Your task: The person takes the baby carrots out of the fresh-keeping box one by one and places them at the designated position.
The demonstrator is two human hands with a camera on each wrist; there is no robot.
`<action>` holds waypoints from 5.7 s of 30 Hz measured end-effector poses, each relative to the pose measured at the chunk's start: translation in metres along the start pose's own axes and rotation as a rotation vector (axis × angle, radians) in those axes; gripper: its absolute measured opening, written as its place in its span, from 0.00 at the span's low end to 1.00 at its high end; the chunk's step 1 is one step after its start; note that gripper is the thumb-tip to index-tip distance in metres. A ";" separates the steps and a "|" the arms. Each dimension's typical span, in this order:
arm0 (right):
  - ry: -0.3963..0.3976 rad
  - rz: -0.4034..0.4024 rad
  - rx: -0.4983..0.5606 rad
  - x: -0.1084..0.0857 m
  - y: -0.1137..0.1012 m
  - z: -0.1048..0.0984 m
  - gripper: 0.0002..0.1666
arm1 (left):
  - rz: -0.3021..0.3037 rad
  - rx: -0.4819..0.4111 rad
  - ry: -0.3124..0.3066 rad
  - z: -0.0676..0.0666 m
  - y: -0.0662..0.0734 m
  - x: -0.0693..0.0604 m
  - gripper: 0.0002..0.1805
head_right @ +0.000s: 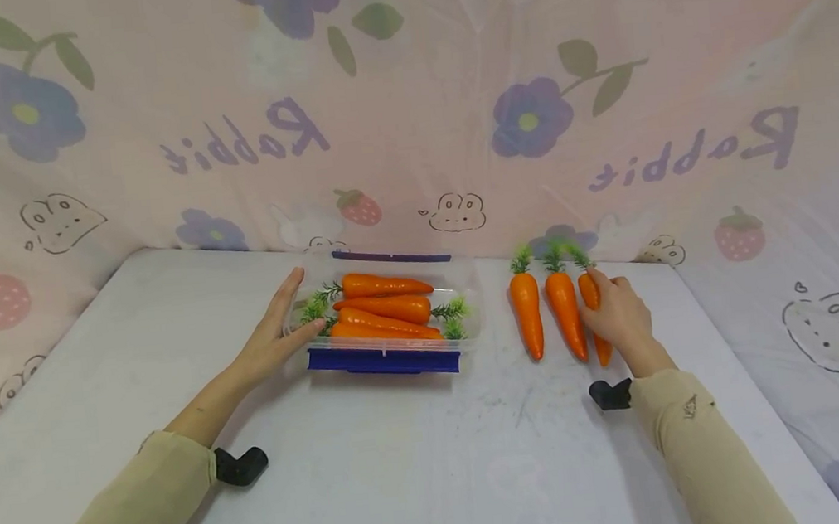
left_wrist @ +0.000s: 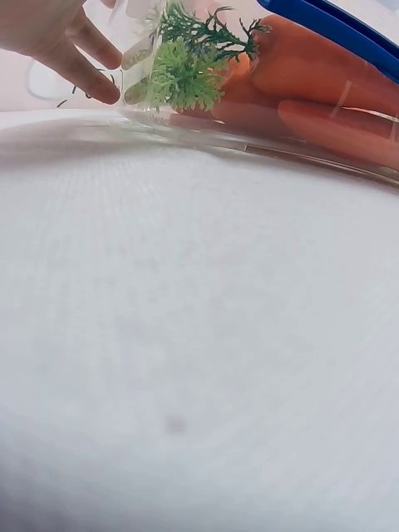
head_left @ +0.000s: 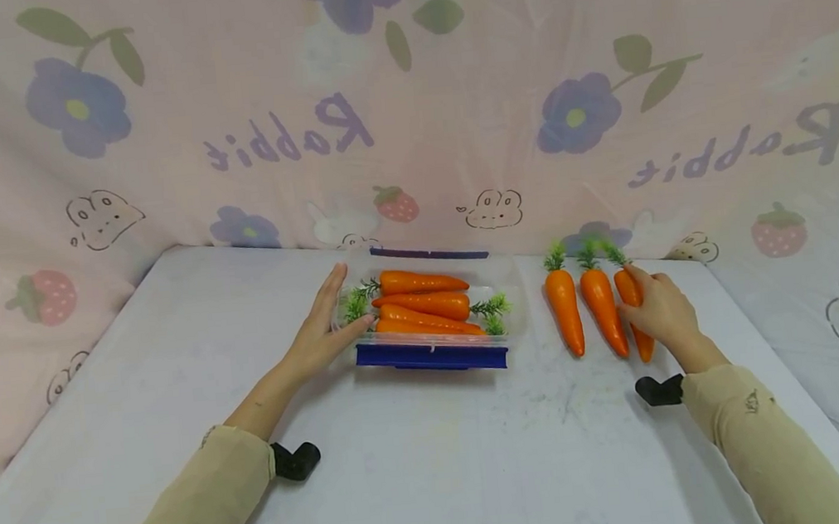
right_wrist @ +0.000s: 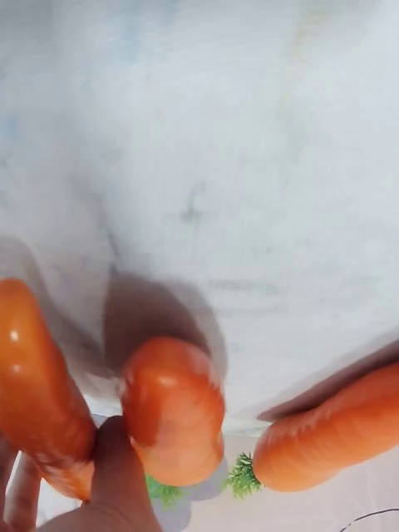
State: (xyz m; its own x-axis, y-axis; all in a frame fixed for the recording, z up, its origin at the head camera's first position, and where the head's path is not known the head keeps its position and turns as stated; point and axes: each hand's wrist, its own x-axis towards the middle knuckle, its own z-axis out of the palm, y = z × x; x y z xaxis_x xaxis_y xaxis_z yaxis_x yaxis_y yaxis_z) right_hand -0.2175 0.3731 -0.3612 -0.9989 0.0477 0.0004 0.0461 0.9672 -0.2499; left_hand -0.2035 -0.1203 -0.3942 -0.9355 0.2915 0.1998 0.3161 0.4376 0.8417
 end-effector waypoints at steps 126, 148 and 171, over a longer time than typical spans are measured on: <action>0.001 -0.610 0.080 -0.008 -0.176 -0.018 0.35 | 0.016 -0.005 0.007 0.002 -0.003 0.000 0.46; -0.156 -0.726 0.109 -0.013 -0.204 0.001 0.37 | 0.000 -0.028 -0.005 0.000 0.003 -0.003 0.47; -0.302 -0.775 0.199 -0.006 -0.219 0.020 0.32 | 0.003 -0.023 0.008 0.002 -0.004 0.000 0.46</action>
State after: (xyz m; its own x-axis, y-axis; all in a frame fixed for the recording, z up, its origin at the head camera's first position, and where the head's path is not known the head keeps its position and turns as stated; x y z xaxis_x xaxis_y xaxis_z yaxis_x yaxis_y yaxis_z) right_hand -0.2215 0.1564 -0.3258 -0.7091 -0.7050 -0.0098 -0.6261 0.6360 -0.4511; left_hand -0.2047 -0.1200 -0.3985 -0.9357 0.2860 0.2065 0.3156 0.4168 0.8524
